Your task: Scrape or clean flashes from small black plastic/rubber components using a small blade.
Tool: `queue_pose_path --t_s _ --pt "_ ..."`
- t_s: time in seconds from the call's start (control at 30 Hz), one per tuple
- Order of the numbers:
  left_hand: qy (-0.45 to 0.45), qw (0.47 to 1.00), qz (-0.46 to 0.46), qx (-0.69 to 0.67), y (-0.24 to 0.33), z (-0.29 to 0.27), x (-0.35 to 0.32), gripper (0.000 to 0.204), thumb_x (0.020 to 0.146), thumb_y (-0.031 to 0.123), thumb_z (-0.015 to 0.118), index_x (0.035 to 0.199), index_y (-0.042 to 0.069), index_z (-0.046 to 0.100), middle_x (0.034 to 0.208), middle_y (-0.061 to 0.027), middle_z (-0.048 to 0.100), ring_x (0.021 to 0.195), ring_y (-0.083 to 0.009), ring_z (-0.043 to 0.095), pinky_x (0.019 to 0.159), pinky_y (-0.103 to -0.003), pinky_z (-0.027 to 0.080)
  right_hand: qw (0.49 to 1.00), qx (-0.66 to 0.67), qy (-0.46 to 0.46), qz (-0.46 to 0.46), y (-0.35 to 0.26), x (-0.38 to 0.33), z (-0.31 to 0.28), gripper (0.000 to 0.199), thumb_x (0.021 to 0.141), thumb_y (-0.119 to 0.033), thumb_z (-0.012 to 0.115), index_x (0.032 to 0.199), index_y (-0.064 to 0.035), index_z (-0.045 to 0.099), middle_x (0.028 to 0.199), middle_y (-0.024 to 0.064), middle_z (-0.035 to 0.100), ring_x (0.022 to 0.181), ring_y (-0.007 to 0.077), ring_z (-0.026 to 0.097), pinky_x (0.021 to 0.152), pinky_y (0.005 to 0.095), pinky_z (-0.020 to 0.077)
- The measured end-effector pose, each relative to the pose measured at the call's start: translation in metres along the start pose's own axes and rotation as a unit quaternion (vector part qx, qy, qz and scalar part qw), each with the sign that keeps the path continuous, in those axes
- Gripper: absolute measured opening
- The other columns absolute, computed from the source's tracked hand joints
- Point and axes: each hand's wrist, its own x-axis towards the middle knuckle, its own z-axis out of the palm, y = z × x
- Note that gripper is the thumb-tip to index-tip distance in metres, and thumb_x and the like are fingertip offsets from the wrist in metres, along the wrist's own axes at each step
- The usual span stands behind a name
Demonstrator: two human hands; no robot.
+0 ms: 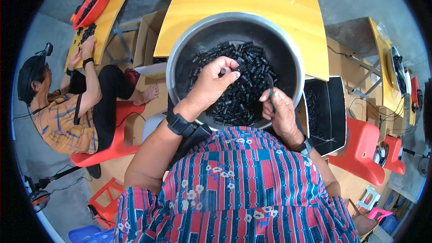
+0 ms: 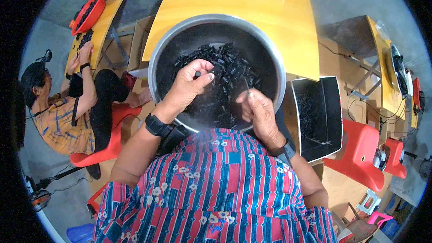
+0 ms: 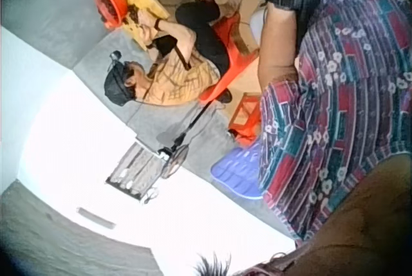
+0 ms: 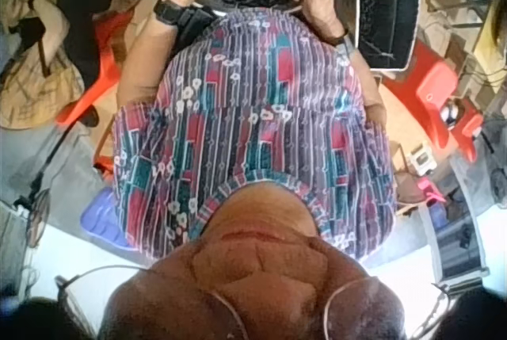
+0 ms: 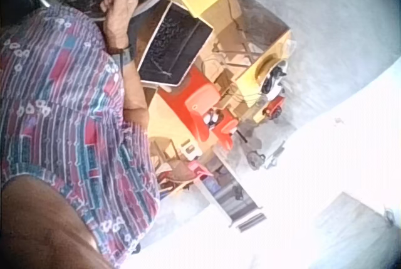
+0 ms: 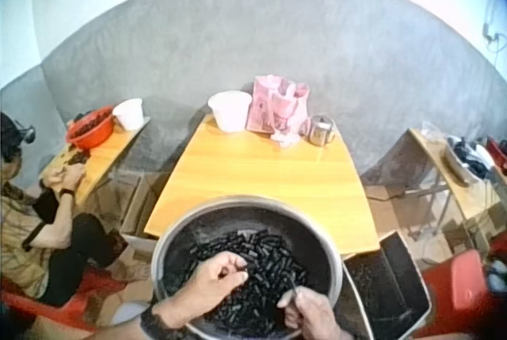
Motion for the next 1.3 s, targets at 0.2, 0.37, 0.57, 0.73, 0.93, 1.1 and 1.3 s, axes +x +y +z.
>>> queue_pose_path --t_s 0.2,0.37,0.57,0.73,0.93,1.1,1.3 --pt "-0.110 0.844 -0.147 -0.504 -0.016 0.014 -0.026 0.012 0.094 0.010 0.054 0.106 0.009 0.052 0.086 -0.0001 0.052 0.068 -0.0066 0.043 0.057 -0.020 0.036 0.993 -0.110 -0.031 -0.034 -0.015 0.018 0.014 0.032 0.098 -0.032 0.047 0.106 -0.0022 0.057 0.063 -0.0079 0.037 0.054 0.0024 0.031 0.048 0.0198 0.0253" --pt "-0.074 0.802 -0.178 -0.566 -0.034 0.018 -0.039 0.013 0.096 0.011 0.049 0.108 0.008 0.054 0.094 -0.0053 0.057 0.073 -0.0098 0.045 0.060 -0.022 0.037 0.989 -0.143 -0.010 -0.036 -0.008 0.026 0.034 0.034 0.087 -0.007 0.064 0.120 -0.0034 0.056 0.074 -0.0086 0.047 0.064 0.0000 0.041 0.057 0.0153 0.0334" --pt "-0.114 0.802 -0.176 -0.559 -0.051 0.019 -0.049 0.019 0.096 0.012 0.049 0.115 0.008 0.051 0.094 -0.0029 0.056 0.075 -0.0092 0.046 0.063 -0.022 0.039 0.981 -0.187 -0.036 -0.042 0.009 0.026 0.032 0.042 0.082 0.002 0.068 0.122 -0.0025 0.056 0.091 -0.0019 0.058 0.083 0.0039 0.053 0.076 0.0197 0.0453" --pt "-0.135 0.811 -0.184 -0.538 -0.051 0.023 -0.050 0.024 0.097 0.013 0.049 0.120 0.010 0.050 0.092 0.0002 0.053 0.076 -0.0080 0.047 0.066 -0.021 0.041 0.971 -0.225 -0.050 -0.058 0.010 0.026 0.028 0.038 0.081 0.002 0.068 0.117 -0.0012 0.059 0.103 0.0024 0.061 0.097 0.0086 0.056 0.086 0.0245 0.0473" --pt "-0.146 0.815 -0.179 -0.532 -0.048 0.025 -0.052 0.030 0.099 0.018 0.044 0.128 0.011 0.047 0.092 0.0012 0.052 0.076 -0.0076 0.047 0.067 -0.021 0.041 0.980 -0.193 -0.056 0.008 0.012 0.023 0.025 0.035 0.082 0.001 0.067 0.116 -0.0018 0.060 0.100 0.0009 0.062 0.093 0.0085 0.056 0.082 0.0239 0.0477" --pt "-0.113 0.864 -0.137 -0.471 -0.055 0.027 -0.051 0.018 0.101 0.026 0.042 0.107 0.011 0.049 0.084 0.0018 0.046 0.069 -0.0064 0.042 0.062 -0.021 0.038 0.900 -0.387 -0.071 -0.187 0.000 0.021 0.031 0.021 0.088 -0.013 0.060 0.106 -0.0015 0.057 0.088 0.0100 0.062 0.081 0.0222 0.064 0.073 0.0326 0.0499" --pt "-0.118 0.867 -0.117 -0.470 -0.060 0.026 -0.053 0.014 0.099 0.025 0.043 0.099 0.012 0.044 0.082 0.0011 0.044 0.069 -0.0069 0.040 0.062 -0.022 0.036 0.810 -0.534 -0.129 -0.205 0.004 0.026 0.021 0.022 0.090 -0.025 0.056 0.091 -0.0037 0.052 0.078 0.0165 0.054 0.074 0.0376 0.057 0.064 0.0425 0.0457"
